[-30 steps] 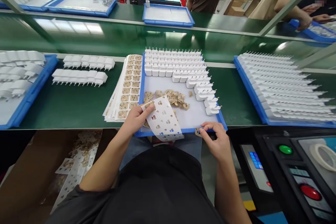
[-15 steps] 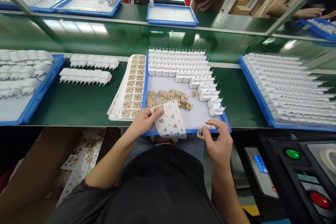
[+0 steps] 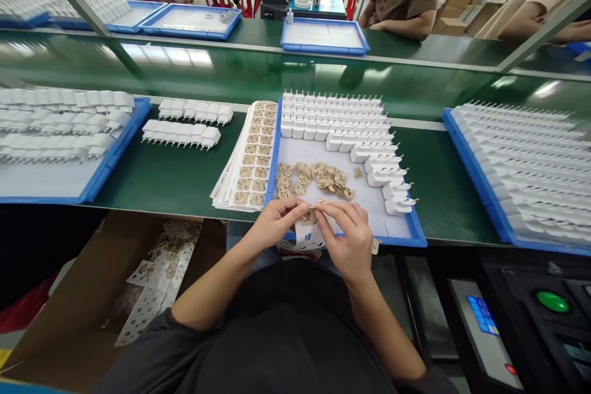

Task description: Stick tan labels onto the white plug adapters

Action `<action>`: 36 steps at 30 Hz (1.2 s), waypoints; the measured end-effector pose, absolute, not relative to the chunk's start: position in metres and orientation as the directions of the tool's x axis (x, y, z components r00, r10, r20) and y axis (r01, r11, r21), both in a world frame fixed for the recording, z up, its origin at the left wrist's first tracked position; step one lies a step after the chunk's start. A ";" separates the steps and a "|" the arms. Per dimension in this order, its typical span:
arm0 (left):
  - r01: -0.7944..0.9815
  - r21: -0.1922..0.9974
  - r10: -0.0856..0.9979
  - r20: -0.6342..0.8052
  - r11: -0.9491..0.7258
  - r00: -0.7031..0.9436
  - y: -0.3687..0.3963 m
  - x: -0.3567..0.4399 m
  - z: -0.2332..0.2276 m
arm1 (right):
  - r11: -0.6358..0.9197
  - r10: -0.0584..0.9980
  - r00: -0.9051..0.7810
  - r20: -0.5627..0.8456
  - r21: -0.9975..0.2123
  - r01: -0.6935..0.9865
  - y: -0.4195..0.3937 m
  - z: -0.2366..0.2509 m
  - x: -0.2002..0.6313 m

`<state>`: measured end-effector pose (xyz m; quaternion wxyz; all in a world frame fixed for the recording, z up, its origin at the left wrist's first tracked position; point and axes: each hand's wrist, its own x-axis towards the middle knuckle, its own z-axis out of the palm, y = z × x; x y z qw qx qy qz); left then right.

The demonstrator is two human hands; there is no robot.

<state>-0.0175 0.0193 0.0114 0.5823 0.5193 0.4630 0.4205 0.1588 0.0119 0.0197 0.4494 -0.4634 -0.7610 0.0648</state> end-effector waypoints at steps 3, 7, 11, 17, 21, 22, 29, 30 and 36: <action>-0.053 0.982 0.966 -0.165 0.179 0.200 0.019 -0.016 0.012 | 0.594 0.723 -0.197 0.662 -0.449 0.668 0.012 0.016 0.159; -0.085 0.967 0.954 -0.220 0.241 0.206 0.020 -0.015 0.012 | 0.653 0.654 -0.278 0.704 -0.338 0.678 0.012 0.009 0.160; -0.070 0.969 0.951 -0.215 0.235 0.221 0.024 -0.017 0.013 | 0.712 0.613 -0.379 0.693 -0.278 0.645 0.011 0.002 0.161; -0.060 0.965 0.940 -0.234 0.256 0.246 0.031 -0.023 0.013 | 0.726 0.670 -0.416 0.615 -0.426 0.540 0.004 0.008 0.165; -0.021 0.991 0.989 -0.129 0.131 0.076 0.024 -0.053 0.019 | 0.633 0.773 -0.326 0.544 -0.682 0.365 -0.004 0.011 0.180; -0.003 0.995 0.995 -0.095 0.095 -0.007 0.019 -0.069 0.020 | 0.607 0.794 -0.271 0.544 -0.726 0.323 -0.005 0.009 0.185; 0.151 0.936 0.701 -0.125 0.318 -0.702 -0.073 -0.252 -0.021 | 0.484 0.873 -0.149 0.464 -0.862 0.152 0.005 -0.007 0.201; 0.095 0.890 0.572 -0.201 0.445 -0.795 -0.091 -0.277 -0.034 | 0.482 0.874 -0.150 0.462 -0.864 0.145 0.007 -0.008 0.200; -0.181 0.725 0.093 -0.320 0.664 -0.943 -0.189 -0.342 -0.096 | 0.478 0.876 -0.152 0.458 -0.865 0.151 0.009 -0.010 0.192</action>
